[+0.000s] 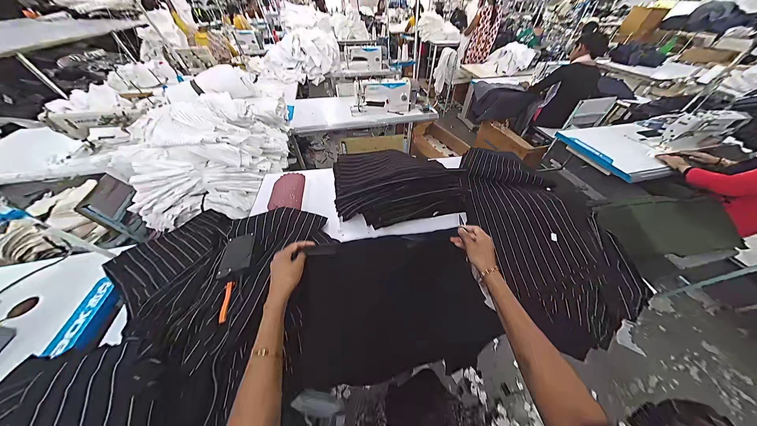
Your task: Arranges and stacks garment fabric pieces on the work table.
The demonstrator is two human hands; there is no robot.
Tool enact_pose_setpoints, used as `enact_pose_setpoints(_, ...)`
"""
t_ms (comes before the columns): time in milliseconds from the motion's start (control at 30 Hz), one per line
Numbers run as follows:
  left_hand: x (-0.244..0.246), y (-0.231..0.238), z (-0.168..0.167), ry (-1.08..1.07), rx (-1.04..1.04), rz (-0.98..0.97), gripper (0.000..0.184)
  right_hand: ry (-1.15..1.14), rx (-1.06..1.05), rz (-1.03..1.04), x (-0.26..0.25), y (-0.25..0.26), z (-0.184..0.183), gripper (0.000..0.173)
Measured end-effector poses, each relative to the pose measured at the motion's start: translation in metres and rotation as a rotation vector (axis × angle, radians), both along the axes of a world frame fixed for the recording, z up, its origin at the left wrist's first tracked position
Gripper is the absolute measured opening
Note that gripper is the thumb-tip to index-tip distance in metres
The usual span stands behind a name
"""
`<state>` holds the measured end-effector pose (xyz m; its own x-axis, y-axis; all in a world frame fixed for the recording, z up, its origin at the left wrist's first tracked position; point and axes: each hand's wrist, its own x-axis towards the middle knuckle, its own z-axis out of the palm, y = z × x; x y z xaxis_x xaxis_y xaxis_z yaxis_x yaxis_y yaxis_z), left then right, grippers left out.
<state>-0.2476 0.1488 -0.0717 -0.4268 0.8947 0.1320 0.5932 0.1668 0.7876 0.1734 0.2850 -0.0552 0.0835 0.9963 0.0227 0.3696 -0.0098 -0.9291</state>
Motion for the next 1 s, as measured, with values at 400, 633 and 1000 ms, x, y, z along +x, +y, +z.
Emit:
enact_pose_setpoints(400, 0.051, 0.009, -0.041, 0.363, -0.231, 0.050, 0.043, -0.853, 0.090, 0.895, -0.040, -0.147, -0.109, 0.107)
enact_pose_setpoints(633, 0.178, -0.094, -0.089, 0.429, -0.446, -0.507, 0.123, -0.898, 0.034, 0.914, -0.042, -0.152, -0.102, 0.119)
enact_pose_setpoints(1000, 0.158, -0.141, -0.082, 0.390, -0.266, -0.312, 0.052, -0.646, 0.093, 0.921, 0.021, -0.138, -0.079, 0.022)
